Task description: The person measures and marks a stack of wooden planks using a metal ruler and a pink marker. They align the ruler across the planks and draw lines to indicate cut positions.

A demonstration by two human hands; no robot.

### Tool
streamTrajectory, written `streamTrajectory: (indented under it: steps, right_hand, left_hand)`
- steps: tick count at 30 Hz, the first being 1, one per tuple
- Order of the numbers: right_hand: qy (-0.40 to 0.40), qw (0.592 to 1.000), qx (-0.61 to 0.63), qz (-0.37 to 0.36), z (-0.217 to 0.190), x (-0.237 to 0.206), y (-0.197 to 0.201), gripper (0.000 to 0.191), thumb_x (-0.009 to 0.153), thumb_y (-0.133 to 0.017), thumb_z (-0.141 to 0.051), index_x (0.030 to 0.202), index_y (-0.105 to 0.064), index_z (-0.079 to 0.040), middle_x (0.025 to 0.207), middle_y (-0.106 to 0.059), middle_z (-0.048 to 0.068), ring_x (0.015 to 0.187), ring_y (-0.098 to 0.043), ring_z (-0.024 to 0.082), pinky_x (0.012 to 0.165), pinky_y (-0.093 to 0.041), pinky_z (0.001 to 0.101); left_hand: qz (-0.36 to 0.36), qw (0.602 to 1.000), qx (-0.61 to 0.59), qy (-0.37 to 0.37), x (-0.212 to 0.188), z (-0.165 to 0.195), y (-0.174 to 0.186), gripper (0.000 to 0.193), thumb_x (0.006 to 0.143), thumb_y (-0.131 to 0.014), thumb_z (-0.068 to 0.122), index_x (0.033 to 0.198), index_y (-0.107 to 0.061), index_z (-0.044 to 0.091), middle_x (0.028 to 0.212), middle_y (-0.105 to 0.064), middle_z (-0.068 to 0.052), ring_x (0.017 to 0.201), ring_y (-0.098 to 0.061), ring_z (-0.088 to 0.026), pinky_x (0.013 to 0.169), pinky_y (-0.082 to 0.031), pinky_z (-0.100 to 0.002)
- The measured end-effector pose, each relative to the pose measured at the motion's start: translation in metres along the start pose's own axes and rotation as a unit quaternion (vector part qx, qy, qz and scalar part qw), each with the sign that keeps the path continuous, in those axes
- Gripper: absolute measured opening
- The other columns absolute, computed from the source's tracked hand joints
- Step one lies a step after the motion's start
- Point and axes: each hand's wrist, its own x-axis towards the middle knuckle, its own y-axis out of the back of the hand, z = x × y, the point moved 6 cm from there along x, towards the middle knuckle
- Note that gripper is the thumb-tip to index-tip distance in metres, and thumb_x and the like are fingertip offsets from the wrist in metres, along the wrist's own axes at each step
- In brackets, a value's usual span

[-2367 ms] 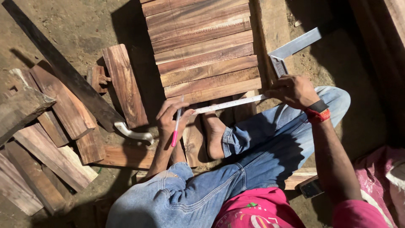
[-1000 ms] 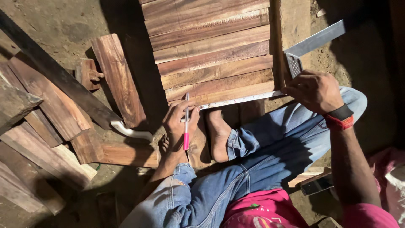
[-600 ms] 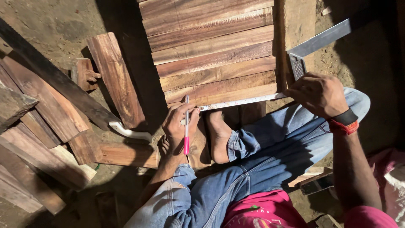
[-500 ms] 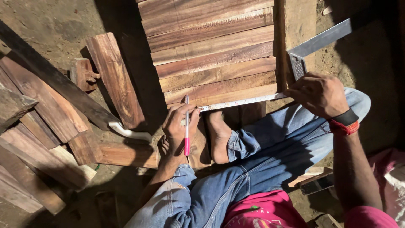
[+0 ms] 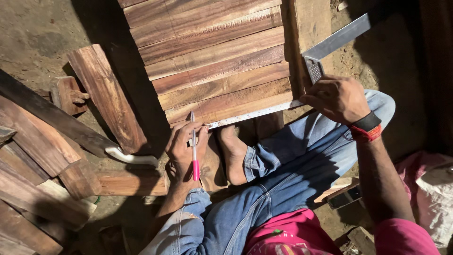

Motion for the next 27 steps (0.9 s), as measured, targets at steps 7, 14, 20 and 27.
streamTrajectory:
  steps: [7,14,20,27]
  right_hand:
    - [0.0,1.0,-0.002,-0.004,0.004,-0.004,-0.005,0.017,0.092,-0.079,-0.028,0.09,-0.079,-0.012,0.083,-0.072,0.0,0.072,-0.065,0.017,0.056,-0.052,0.0346]
    - [0.098,0.994,-0.043,0.02,-0.007,-0.006,-0.002,0.012,0.092,-0.077,-0.023,0.091,-0.08,-0.012,0.085,-0.073,0.001,0.076,-0.066,0.02,0.058,-0.053,0.035]
    - [-0.041,0.999,0.028,-0.014,-0.001,-0.01,-0.003,0.016,0.09,-0.077,-0.027,0.09,-0.079,-0.011,0.083,-0.071,0.003,0.073,-0.066,0.022,0.061,-0.052,0.0375]
    - [-0.032,0.999,0.021,0.002,-0.041,-0.019,0.003,0.017,0.091,-0.076,-0.032,0.099,-0.082,-0.018,0.081,-0.07,0.002,0.071,-0.065,0.022,0.06,-0.052,0.0368]
  left_hand:
    - [0.0,1.0,0.0,0.004,-0.002,-0.001,0.0,0.023,0.086,-0.083,-0.002,0.105,-0.072,0.003,0.099,-0.071,-0.012,0.086,-0.075,-0.02,0.071,-0.062,-0.03]
    - [0.001,1.0,-0.013,0.006,-0.005,-0.003,0.002,0.022,0.086,-0.082,-0.002,0.106,-0.071,0.002,0.099,-0.071,-0.011,0.087,-0.075,-0.019,0.072,-0.063,-0.03]
    - [0.009,0.999,-0.031,0.005,-0.011,-0.003,0.006,0.023,0.085,-0.082,-0.002,0.105,-0.072,0.002,0.1,-0.071,-0.012,0.087,-0.073,-0.019,0.072,-0.062,-0.03]
    - [0.02,0.993,-0.118,0.023,-0.034,-0.008,0.028,0.028,0.084,-0.081,-0.002,0.108,-0.069,0.002,0.107,-0.067,-0.01,0.09,-0.07,-0.015,0.076,-0.058,-0.027]
